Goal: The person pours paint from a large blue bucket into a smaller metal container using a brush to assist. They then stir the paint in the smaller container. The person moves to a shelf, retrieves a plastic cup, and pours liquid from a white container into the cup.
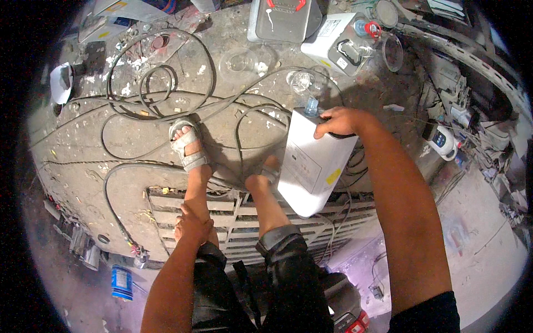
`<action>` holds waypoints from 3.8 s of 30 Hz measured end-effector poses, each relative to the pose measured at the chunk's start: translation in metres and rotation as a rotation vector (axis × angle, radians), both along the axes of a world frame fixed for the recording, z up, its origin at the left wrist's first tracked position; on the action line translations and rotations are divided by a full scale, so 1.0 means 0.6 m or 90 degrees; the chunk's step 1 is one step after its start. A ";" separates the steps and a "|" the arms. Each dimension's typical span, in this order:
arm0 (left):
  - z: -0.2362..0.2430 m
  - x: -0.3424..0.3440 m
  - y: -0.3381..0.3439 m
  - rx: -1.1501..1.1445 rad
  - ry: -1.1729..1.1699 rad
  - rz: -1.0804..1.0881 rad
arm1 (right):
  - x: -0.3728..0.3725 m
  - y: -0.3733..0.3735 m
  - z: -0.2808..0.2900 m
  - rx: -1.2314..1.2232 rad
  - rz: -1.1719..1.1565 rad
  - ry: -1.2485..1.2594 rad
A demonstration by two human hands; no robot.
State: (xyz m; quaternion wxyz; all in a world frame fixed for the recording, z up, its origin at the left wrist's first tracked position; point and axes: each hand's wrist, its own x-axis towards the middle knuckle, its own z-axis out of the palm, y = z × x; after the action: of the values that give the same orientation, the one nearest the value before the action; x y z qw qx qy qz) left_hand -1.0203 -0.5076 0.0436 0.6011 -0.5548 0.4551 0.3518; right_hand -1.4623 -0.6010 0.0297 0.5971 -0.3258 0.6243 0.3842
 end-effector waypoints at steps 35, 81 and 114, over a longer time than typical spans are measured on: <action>-0.054 0.072 0.055 -0.011 0.062 0.038 | 0.100 0.013 0.143 -0.335 0.007 -0.047; -0.006 0.036 -0.034 0.056 -0.034 0.117 | 0.231 -0.236 0.014 0.005 0.122 -0.088; -0.010 0.038 -0.024 0.048 -0.028 0.144 | 0.234 -0.242 -0.002 0.024 0.143 -0.085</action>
State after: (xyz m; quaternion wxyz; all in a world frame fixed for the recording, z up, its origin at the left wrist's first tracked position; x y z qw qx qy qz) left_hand -0.9978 -0.5217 0.0376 0.5880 -0.5873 0.3622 0.4221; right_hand -1.3222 -0.7460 0.0287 0.5965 -0.4069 0.5354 0.4381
